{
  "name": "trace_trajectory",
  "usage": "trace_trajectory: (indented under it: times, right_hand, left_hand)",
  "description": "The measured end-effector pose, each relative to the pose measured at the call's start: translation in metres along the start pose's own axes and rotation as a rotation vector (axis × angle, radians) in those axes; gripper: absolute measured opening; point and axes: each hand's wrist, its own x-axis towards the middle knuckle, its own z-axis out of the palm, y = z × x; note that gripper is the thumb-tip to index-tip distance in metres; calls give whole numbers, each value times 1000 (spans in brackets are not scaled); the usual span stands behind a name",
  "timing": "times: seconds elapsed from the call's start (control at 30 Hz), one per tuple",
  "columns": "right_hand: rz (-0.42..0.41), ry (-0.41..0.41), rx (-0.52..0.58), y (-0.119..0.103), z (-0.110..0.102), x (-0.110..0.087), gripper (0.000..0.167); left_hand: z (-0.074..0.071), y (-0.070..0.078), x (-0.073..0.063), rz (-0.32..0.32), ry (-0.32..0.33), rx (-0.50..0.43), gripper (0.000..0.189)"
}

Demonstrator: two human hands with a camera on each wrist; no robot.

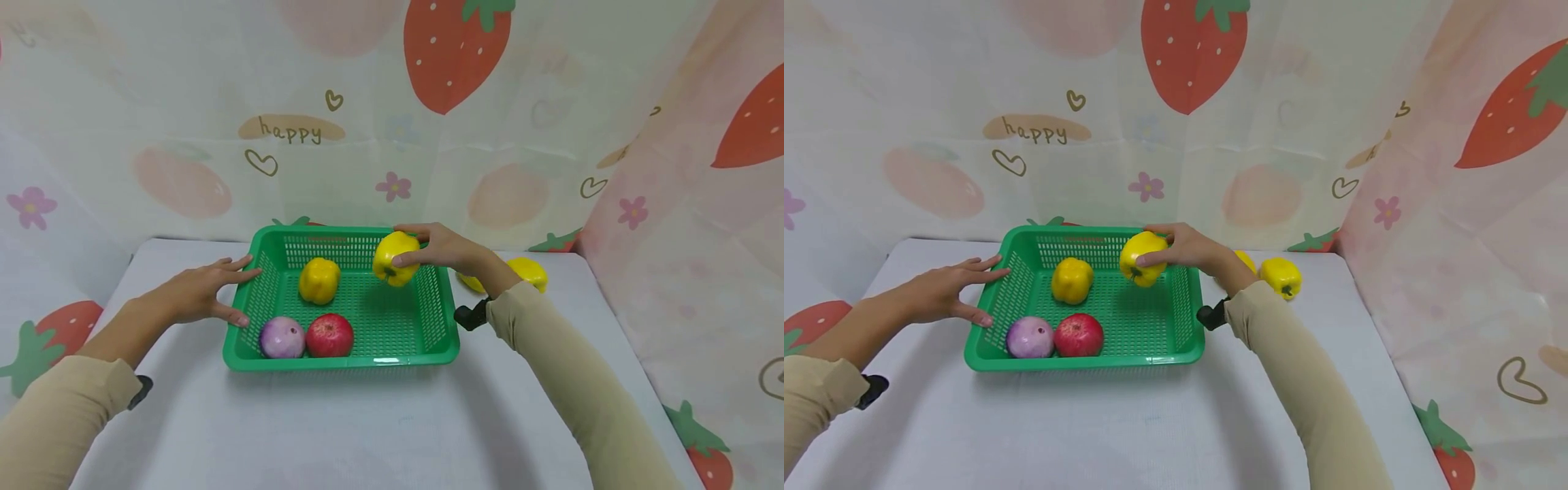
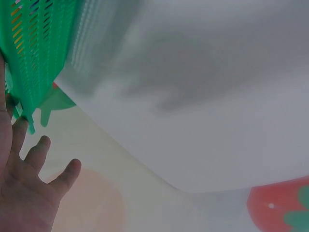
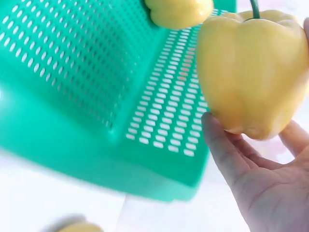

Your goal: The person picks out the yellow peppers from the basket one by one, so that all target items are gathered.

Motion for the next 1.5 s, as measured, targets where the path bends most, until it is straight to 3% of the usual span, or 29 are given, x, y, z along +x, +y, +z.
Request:
trace_trajectory:
  times: [0.27,0.67,0.93,1.3,1.5]
  right_hand:
    - [8,84,-22,15,-34,-31,77]
    - [135,180,-21,57,-78,-76,79]
    - [239,155,-27,85,-84,-102,86]
    - [226,164,-14,126,-87,-135,82]
    - [295,161,9,143,-89,-150,85]
  left_hand:
    - [-2,-1,0,16,1,11,101]
    - [-1,-1,-2,32,4,10,100]
    - [-3,0,-2,37,3,14,101]
    - [-4,2,-3,35,-1,13,100]
    - [-4,2,-3,43,-1,14,100]
